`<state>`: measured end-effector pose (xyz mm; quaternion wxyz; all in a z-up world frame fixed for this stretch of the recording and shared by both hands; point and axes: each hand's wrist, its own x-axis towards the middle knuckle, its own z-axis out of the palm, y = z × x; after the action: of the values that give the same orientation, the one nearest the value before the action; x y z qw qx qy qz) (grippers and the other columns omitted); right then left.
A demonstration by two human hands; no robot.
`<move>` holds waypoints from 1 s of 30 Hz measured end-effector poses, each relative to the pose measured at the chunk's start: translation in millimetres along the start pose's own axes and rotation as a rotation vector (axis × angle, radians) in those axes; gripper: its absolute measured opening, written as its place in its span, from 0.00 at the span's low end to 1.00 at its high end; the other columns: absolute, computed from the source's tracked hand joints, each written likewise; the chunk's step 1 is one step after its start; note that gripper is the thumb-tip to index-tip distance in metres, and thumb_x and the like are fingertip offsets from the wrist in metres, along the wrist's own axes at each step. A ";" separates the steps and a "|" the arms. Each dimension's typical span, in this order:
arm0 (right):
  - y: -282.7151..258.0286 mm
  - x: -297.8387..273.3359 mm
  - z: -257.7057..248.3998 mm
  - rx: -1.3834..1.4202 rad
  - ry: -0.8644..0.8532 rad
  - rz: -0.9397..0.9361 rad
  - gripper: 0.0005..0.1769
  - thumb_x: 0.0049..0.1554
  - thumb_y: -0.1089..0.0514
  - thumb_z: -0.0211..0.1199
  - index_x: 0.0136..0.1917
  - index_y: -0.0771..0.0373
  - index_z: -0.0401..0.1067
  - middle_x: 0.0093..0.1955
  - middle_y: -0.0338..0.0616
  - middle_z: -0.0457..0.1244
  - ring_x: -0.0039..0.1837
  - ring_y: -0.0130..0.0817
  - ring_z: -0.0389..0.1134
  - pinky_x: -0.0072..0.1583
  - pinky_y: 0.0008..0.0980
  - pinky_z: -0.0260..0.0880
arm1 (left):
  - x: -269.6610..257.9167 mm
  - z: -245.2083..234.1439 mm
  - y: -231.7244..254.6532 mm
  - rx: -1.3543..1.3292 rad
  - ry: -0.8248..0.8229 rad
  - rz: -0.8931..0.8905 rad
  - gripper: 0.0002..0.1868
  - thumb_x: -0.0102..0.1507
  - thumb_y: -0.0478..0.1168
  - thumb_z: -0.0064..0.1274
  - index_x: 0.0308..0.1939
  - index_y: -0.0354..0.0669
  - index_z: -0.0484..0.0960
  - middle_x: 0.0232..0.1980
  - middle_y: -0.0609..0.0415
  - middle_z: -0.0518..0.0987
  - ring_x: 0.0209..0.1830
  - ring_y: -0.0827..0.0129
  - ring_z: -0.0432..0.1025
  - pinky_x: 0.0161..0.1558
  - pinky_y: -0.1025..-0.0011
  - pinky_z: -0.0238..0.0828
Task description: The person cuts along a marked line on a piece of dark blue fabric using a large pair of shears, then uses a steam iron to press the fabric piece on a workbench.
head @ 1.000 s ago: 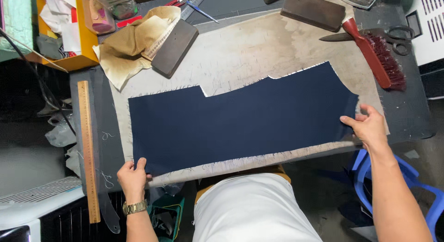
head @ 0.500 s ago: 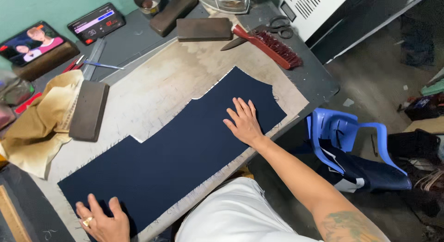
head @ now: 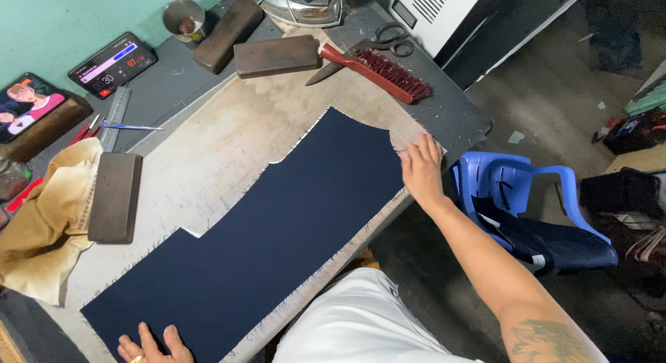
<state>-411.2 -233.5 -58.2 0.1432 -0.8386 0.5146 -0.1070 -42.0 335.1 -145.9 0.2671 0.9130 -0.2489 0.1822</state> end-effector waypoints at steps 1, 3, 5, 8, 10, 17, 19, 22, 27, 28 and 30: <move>-2.1 -2.1 -3.8 0.002 -0.001 0.003 0.26 0.70 0.50 0.44 0.75 0.65 0.65 0.85 0.57 0.44 0.86 0.53 0.37 0.82 0.52 0.28 | 1.2 -0.5 3.7 0.001 -0.002 0.003 0.31 0.73 0.47 0.53 0.69 0.19 0.80 0.75 0.10 0.65 0.75 0.17 0.54 0.72 0.29 0.49; -9.4 -4.5 -10.4 0.046 0.050 -0.202 0.25 0.70 0.52 0.44 0.70 0.71 0.69 0.81 0.58 0.52 0.85 0.51 0.44 0.81 0.57 0.34 | 1.5 -7.4 10.6 0.041 0.030 0.020 0.26 0.71 0.39 0.58 0.64 0.14 0.83 0.72 0.11 0.69 0.75 0.22 0.59 0.74 0.35 0.51; -30.1 -11.7 -7.8 0.029 0.115 -0.374 0.18 0.68 0.56 0.50 0.62 0.68 0.73 0.76 0.58 0.58 0.81 0.50 0.50 0.80 0.58 0.41 | 0.1 -9.4 10.7 0.056 0.055 0.000 0.25 0.72 0.39 0.58 0.64 0.14 0.82 0.72 0.12 0.69 0.75 0.23 0.59 0.73 0.35 0.52; -47.0 -12.1 -3.0 0.047 0.187 -0.528 0.12 0.66 0.59 0.56 0.56 0.68 0.77 0.72 0.58 0.63 0.78 0.50 0.57 0.80 0.58 0.49 | 15.1 -27.5 46.5 0.147 0.078 0.000 0.21 0.71 0.36 0.59 0.60 0.16 0.84 0.69 0.18 0.72 0.70 0.27 0.64 0.70 0.39 0.59; -52.1 -7.5 3.7 0.097 0.179 -0.522 0.14 0.67 0.58 0.56 0.58 0.69 0.76 0.73 0.57 0.62 0.78 0.50 0.56 0.80 0.56 0.49 | 23.8 -38.5 78.5 0.244 0.080 0.010 0.17 0.69 0.33 0.60 0.57 0.18 0.87 0.66 0.21 0.76 0.65 0.28 0.70 0.67 0.43 0.64; -39.3 2.8 -0.1 -0.038 0.160 -0.579 0.16 0.65 0.51 0.59 0.58 0.63 0.77 0.73 0.59 0.63 0.77 0.51 0.59 0.78 0.59 0.50 | 10.4 -30.6 106.8 0.311 -0.125 -0.138 0.21 0.69 0.42 0.53 0.64 0.36 0.83 0.73 0.30 0.72 0.73 0.40 0.65 0.73 0.49 0.56; -17.7 -17.6 -4.5 -0.072 0.152 -0.526 0.17 0.64 0.49 0.59 0.57 0.62 0.78 0.73 0.58 0.64 0.77 0.51 0.61 0.78 0.60 0.50 | 8.0 -38.0 118.4 0.313 -0.087 -0.062 0.19 0.68 0.39 0.54 0.61 0.35 0.84 0.69 0.29 0.75 0.69 0.39 0.69 0.71 0.50 0.61; 15.6 -41.4 -14.9 -0.019 0.118 -0.345 0.19 0.66 0.50 0.56 0.63 0.63 0.75 0.78 0.59 0.60 0.82 0.54 0.54 0.81 0.61 0.39 | 21.4 -15.3 157.3 0.186 -0.139 0.005 0.17 0.67 0.35 0.50 0.59 0.38 0.83 0.70 0.32 0.74 0.70 0.40 0.67 0.73 0.49 0.58; 49.9 -131.2 -12.2 -0.143 0.333 -0.182 0.15 0.66 0.52 0.63 0.62 0.61 0.78 0.78 0.43 0.64 0.81 0.38 0.60 0.82 0.43 0.48 | 46.4 22.8 265.5 -0.028 -0.282 0.327 0.21 0.60 0.37 0.59 0.59 0.47 0.80 0.70 0.39 0.73 0.71 0.48 0.67 0.70 0.46 0.57; 48.0 -149.0 -12.4 -0.161 0.333 -0.167 0.15 0.66 0.52 0.63 0.62 0.61 0.78 0.78 0.43 0.64 0.81 0.38 0.60 0.82 0.43 0.48 | 43.6 31.6 280.6 -0.045 -0.295 0.334 0.21 0.60 0.37 0.59 0.59 0.47 0.80 0.70 0.39 0.73 0.71 0.48 0.67 0.70 0.46 0.57; 50.1 -188.2 -17.4 -0.084 0.378 -0.187 0.13 0.62 0.55 0.66 0.58 0.62 0.78 0.74 0.45 0.66 0.76 0.42 0.64 0.78 0.43 0.53 | 33.6 50.0 319.3 -0.177 -0.397 0.489 0.23 0.60 0.39 0.60 0.60 0.48 0.79 0.71 0.38 0.71 0.73 0.46 0.64 0.73 0.46 0.55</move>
<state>-542.8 -89.0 -65.5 -0.0015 -0.8531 0.4561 -0.2534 -181.0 60.0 -43.0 0.2400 0.8170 -0.5230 0.0368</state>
